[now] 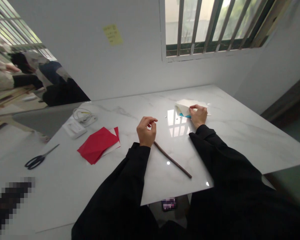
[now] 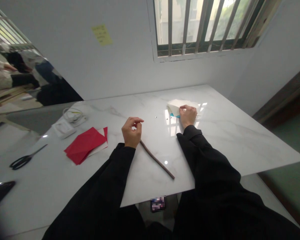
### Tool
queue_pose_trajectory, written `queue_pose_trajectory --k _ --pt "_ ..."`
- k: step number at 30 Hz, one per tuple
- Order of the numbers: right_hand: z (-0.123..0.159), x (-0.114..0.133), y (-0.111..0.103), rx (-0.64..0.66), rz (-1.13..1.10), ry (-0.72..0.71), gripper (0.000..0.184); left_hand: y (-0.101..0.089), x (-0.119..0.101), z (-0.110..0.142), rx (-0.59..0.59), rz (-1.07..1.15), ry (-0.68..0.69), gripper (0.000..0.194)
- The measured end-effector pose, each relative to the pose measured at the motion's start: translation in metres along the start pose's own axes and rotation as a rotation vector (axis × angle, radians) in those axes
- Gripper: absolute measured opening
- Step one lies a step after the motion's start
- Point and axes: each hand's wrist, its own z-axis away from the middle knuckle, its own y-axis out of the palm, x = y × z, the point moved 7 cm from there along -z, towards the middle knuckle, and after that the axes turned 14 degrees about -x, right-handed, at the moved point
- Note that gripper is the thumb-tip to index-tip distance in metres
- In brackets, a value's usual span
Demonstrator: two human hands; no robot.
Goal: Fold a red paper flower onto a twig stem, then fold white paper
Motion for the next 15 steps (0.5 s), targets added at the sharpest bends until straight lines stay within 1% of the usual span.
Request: queue_pose_trajectory --k 3,5,7,9,11,13,15 --pt "0.0 0.024 -0.015 -0.103 -0.141 -0.108 0.019 -0.007 0.008 -0.001 -0.024 0.006 -0.091 0.021" --pt "0.004 0.041 -0.025 -0.135 -0.232 -0.167 0.018 -0.01 0.012 -0.004 -0.043 0.022 -0.158 0.018" --pt "0.008 0.054 -0.03 -0.144 -0.308 -0.162 0.019 -0.01 0.018 -0.007 -0.052 0.045 -0.233 0.014" --pt "0.011 0.059 -0.03 -0.122 -0.435 -0.071 0.021 -0.009 0.024 -0.008 -0.051 0.07 -0.298 0.011" --pt "0.014 0.057 -0.021 -0.038 -0.632 0.115 0.029 -0.006 0.031 -0.007 -0.04 0.109 -0.355 0.014" --pt "0.019 0.054 -0.006 0.117 -0.818 0.334 0.04 -0.002 0.038 -0.006 -0.014 0.179 -0.416 0.026" --pt "0.028 0.055 0.006 0.295 -0.932 0.499 0.049 0.003 0.043 -0.004 0.024 0.268 -0.482 0.046"
